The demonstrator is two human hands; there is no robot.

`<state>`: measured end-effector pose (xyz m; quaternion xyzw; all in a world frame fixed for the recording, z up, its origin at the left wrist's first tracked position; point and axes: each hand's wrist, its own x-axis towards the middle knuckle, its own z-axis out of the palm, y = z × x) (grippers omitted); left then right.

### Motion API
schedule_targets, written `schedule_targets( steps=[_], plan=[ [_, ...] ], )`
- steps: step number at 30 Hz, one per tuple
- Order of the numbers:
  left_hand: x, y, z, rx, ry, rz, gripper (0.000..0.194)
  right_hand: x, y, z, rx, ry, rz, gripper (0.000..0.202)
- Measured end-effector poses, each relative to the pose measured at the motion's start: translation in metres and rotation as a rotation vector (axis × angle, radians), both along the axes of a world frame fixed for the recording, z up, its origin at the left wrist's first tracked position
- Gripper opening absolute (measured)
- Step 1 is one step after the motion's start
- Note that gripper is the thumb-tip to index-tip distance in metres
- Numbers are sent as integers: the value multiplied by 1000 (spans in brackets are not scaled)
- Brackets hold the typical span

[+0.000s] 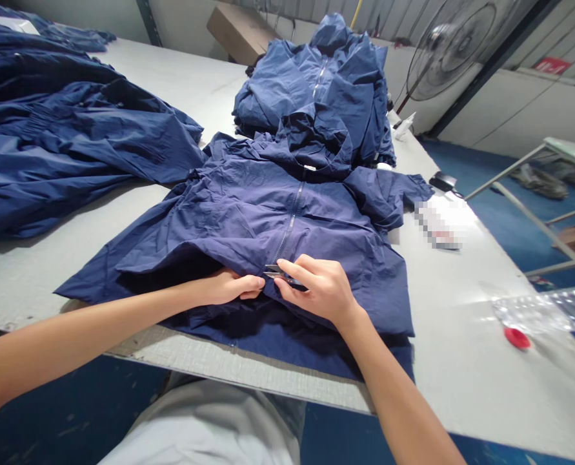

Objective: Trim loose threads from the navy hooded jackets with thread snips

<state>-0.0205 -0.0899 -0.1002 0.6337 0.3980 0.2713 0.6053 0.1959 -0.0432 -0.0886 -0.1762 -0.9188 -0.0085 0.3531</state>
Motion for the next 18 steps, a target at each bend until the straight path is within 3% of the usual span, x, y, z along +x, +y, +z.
schedule_targets(
  steps=[18],
  plan=[
    [-4,1,-2,55,27,-66,38,0,-1,0,-8,-37,63,29]
  ],
)
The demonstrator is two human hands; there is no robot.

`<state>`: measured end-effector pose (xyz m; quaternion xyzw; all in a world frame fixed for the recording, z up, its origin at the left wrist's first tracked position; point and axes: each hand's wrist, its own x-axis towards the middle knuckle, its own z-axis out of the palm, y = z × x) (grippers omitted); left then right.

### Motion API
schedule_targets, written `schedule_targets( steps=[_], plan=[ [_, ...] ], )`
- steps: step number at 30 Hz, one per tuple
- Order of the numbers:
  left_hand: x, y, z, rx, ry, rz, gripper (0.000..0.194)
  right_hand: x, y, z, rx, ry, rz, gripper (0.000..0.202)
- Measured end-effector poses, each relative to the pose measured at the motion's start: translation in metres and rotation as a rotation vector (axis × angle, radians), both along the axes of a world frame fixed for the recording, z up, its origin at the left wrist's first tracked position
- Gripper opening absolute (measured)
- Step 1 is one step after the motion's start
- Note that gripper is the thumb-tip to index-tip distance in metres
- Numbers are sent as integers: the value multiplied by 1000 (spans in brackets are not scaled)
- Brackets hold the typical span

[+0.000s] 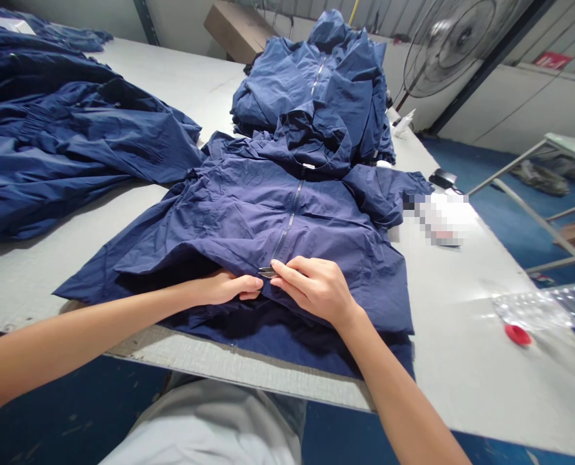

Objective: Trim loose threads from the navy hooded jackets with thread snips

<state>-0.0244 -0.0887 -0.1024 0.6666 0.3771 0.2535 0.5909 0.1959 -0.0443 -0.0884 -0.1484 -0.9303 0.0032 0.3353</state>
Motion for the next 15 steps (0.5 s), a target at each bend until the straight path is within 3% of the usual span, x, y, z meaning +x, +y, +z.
schedule_targets(
  steps=[15],
  plan=[
    [0,0,0,5,-42,-16,37,-1,1,-5,-151,60,42,30]
  ],
)
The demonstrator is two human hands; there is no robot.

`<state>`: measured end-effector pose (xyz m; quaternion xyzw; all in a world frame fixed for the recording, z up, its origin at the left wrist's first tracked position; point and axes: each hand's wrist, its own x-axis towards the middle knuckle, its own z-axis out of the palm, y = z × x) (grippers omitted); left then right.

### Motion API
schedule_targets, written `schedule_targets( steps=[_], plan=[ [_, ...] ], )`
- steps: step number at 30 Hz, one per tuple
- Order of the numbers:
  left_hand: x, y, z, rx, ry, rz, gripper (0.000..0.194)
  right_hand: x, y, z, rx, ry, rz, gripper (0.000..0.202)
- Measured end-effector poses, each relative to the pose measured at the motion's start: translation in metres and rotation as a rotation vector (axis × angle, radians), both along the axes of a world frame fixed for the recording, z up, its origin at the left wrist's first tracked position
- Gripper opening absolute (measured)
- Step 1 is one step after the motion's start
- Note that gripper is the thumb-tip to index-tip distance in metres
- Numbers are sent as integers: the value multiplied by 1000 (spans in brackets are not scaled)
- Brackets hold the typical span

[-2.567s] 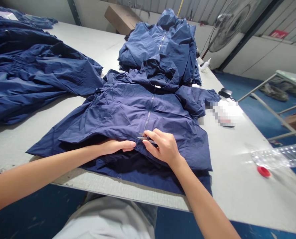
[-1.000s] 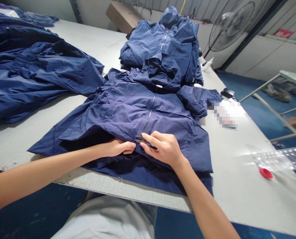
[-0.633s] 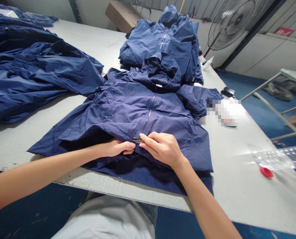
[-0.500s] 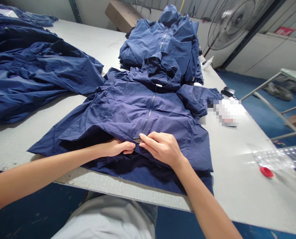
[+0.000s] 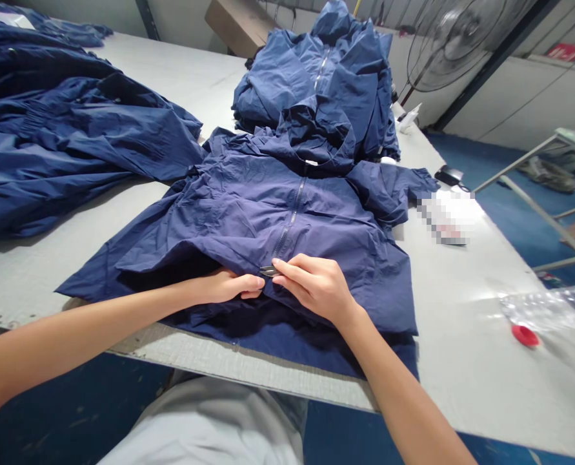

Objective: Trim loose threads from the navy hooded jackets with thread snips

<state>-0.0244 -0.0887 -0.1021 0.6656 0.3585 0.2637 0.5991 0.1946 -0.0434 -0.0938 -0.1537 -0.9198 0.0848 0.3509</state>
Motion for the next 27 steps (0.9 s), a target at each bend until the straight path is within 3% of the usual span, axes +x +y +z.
schedule_targets(
  steps=[13,20,27],
  plan=[
    [-1,0,-4,0,-20,1,39,-4,-4,-1,53,32,-22,27],
    [0,0,3,-12,-6,45,41,0,-3,0,30,100,-132,25],
    [-2,-1,2,60,-44,77,45,2,-3,5,161,20,-87,26]
  ],
)
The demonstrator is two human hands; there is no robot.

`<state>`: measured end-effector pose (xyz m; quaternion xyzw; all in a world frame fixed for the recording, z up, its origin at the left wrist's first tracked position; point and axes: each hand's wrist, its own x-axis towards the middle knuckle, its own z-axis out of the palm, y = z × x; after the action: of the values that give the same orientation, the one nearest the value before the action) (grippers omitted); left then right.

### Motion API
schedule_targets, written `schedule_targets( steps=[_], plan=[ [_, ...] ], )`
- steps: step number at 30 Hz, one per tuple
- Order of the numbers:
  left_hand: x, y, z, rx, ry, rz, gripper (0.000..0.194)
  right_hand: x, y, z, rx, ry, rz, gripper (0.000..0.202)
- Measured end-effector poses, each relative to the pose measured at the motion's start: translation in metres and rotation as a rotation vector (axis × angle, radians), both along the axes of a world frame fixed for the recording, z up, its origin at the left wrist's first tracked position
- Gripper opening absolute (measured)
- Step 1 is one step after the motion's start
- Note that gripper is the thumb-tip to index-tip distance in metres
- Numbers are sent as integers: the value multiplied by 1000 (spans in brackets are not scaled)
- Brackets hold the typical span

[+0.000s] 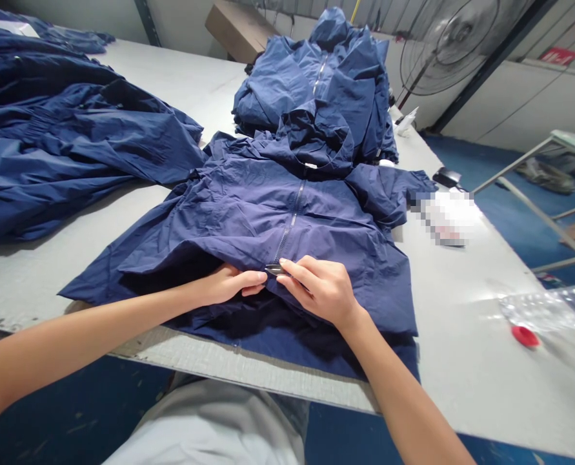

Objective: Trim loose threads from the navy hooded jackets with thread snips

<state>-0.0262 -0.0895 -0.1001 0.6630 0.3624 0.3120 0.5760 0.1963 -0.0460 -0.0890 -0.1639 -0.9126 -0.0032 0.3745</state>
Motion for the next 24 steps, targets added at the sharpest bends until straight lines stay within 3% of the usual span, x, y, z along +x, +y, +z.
schedule_targets(
  steps=[12,24],
  plan=[
    [0,-1,5,-7,25,7,43,-1,-1,2,43,-46,-30,28],
    [0,-1,4,-26,15,-3,42,-4,-2,1,-26,14,9,22]
  ],
)
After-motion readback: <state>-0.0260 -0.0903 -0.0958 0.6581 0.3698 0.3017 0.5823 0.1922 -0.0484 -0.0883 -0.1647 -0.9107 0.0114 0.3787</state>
